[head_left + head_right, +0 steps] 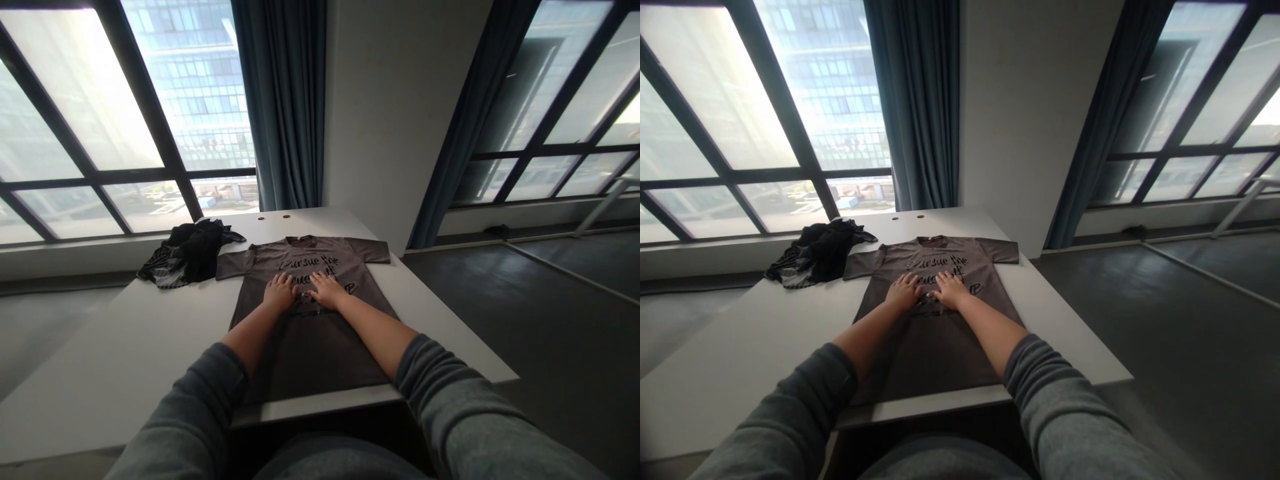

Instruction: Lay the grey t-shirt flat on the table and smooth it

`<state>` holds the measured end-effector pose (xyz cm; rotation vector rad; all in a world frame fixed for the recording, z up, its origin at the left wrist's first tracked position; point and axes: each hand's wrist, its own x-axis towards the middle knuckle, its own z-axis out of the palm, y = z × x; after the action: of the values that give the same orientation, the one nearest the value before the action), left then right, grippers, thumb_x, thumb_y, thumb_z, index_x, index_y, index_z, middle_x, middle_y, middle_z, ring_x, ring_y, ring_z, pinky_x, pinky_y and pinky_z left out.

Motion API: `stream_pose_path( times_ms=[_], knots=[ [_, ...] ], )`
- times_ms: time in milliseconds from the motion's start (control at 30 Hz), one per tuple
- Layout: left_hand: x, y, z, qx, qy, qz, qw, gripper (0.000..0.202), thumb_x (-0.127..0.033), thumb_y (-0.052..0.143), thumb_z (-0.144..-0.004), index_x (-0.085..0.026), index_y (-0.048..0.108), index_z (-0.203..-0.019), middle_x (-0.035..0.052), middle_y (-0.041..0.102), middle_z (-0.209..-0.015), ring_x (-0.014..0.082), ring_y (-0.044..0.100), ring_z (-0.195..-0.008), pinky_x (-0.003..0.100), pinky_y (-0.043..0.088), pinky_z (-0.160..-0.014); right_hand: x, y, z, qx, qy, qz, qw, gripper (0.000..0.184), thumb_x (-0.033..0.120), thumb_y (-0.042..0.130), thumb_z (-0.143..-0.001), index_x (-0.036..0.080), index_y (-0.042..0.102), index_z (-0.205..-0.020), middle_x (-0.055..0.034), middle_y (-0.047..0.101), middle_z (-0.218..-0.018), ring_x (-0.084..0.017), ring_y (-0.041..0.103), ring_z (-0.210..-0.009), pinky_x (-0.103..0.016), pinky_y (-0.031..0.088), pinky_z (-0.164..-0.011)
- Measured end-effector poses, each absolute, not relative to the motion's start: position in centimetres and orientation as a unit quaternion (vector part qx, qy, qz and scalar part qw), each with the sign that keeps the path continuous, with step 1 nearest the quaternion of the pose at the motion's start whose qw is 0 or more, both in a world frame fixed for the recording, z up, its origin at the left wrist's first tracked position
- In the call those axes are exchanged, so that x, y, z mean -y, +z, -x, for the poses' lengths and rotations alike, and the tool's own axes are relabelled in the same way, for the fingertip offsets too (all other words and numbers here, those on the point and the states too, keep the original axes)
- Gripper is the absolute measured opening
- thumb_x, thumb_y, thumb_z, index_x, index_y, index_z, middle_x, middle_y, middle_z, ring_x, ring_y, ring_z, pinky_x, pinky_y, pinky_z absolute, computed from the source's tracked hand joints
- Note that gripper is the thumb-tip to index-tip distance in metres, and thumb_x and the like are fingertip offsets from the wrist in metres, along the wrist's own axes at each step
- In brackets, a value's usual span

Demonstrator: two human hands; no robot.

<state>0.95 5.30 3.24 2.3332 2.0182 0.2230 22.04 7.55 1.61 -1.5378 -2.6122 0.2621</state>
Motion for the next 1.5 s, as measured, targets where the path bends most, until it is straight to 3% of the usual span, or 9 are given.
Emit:
stream_pose_path(
  times_ms=[100, 267, 567, 767, 900, 1033, 1200, 1500],
  knots=[
    [-6.6, 1.1, 0.9, -0.682, 0.051, -0.727, 0.053, 0.065, -0.057, 0.031, -0.105, -0.027, 0.041, -0.162, 0.0125, 0.028, -0.172, 0.0356, 0.025, -0.158, 0.058, 0.025, -0.125, -9.0, 0.1, -22.9, 0.841, 0.102, 0.530, 0.033, 0.078, 0.060, 0.028, -0.105, 0.012, 0.025, -0.167, -0.0150, 0.016, -0.174, -0.032, 0.013, -0.162, -0.054, 0.008, -0.129],
    [-7.0, -1.0, 5.3, -0.727, 0.063, -0.682, 0.047, 0.069, -0.063, 0.028, -0.103, -0.032, 0.036, -0.164, 0.0094, 0.022, -0.174, 0.0352, 0.020, -0.160, 0.057, 0.019, -0.127, -11.7, -1.6, -27.8, 0.794, 0.097, 0.600, 0.019, 0.079, 0.062, 0.024, -0.105, 0.015, 0.020, -0.168, -0.0128, 0.010, -0.175, -0.029, 0.010, -0.162, -0.052, 0.006, -0.129],
    [-7.5, -1.7, 7.6, -0.776, 0.077, -0.626, 0.032, 0.077, -0.064, 0.028, -0.100, -0.022, 0.037, -0.164, 0.0126, 0.026, -0.172, 0.0371, 0.023, -0.159, 0.052, 0.024, -0.126, -15.2, -2.3, -32.6, 0.691, 0.082, 0.718, 0.039, 0.081, 0.059, 0.021, -0.105, 0.006, 0.019, -0.167, -0.0176, 0.012, -0.175, -0.031, 0.013, -0.161, -0.048, 0.010, -0.130],
    [-7.1, -1.0, 7.4, -0.775, 0.076, -0.626, 0.035, 0.077, -0.060, 0.029, -0.102, -0.015, 0.036, -0.164, 0.0161, 0.026, -0.172, 0.0374, 0.023, -0.159, 0.050, 0.022, -0.127, -14.3, -2.3, -32.7, 0.693, 0.034, 0.713, 0.100, 0.077, 0.051, 0.027, -0.105, -0.001, 0.032, -0.161, -0.0223, 0.027, -0.170, -0.034, 0.021, -0.158, -0.047, 0.014, -0.128],
    [-5.7, -0.1, 5.8, -0.751, 0.095, -0.654, -0.013, 0.068, -0.050, 0.031, -0.105, -0.009, 0.050, -0.154, 0.0194, 0.037, -0.167, 0.0375, 0.028, -0.157, 0.051, 0.021, -0.128, -12.5, -1.3, -31.5, 0.716, -0.033, 0.682, 0.145, 0.067, 0.043, 0.029, -0.105, 0.002, 0.044, -0.155, -0.0209, 0.032, -0.168, -0.036, 0.019, -0.158, -0.054, 0.008, -0.128],
    [-2.9, 0.1, 2.3, -0.657, 0.098, -0.747, -0.018, 0.062, -0.050, 0.033, -0.107, -0.015, 0.050, -0.155, 0.0148, 0.036, -0.168, 0.0335, 0.031, -0.156, 0.048, 0.023, -0.127, -9.0, -0.4, -27.9, 0.777, -0.012, 0.616, 0.129, 0.062, 0.040, 0.031, -0.105, 0.006, 0.047, -0.155, -0.0180, 0.035, -0.168, -0.034, 0.018, -0.159, -0.053, 0.008, -0.128],
    [1.1, -0.6, 0.0, -0.570, 0.063, -0.819, 0.028, 0.064, -0.058, 0.037, -0.106, -0.028, 0.040, -0.162, 0.0090, 0.031, -0.171, 0.0330, 0.026, -0.159, 0.051, 0.023, -0.128, -3.2, -0.9, -25.1, 0.859, 0.062, 0.505, 0.059, 0.070, 0.054, 0.030, -0.106, 0.012, 0.037, -0.162, -0.0142, 0.026, -0.172, -0.033, 0.021, -0.160, -0.056, 0.016, -0.128],
    [7.8, -0.4, 5.4, -0.581, 0.039, -0.812, 0.023, 0.061, -0.055, 0.039, -0.106, -0.033, 0.038, -0.163, 0.0051, 0.027, -0.172, 0.0313, 0.023, -0.160, 0.053, 0.022, -0.129, 3.0, -2.1, -31.4, 0.851, 0.034, 0.521, 0.048, 0.074, 0.059, 0.028, -0.106, 0.014, 0.033, -0.164, -0.0133, 0.025, -0.171, -0.031, 0.024, -0.159, -0.056, 0.022, -0.128]
  ],
)
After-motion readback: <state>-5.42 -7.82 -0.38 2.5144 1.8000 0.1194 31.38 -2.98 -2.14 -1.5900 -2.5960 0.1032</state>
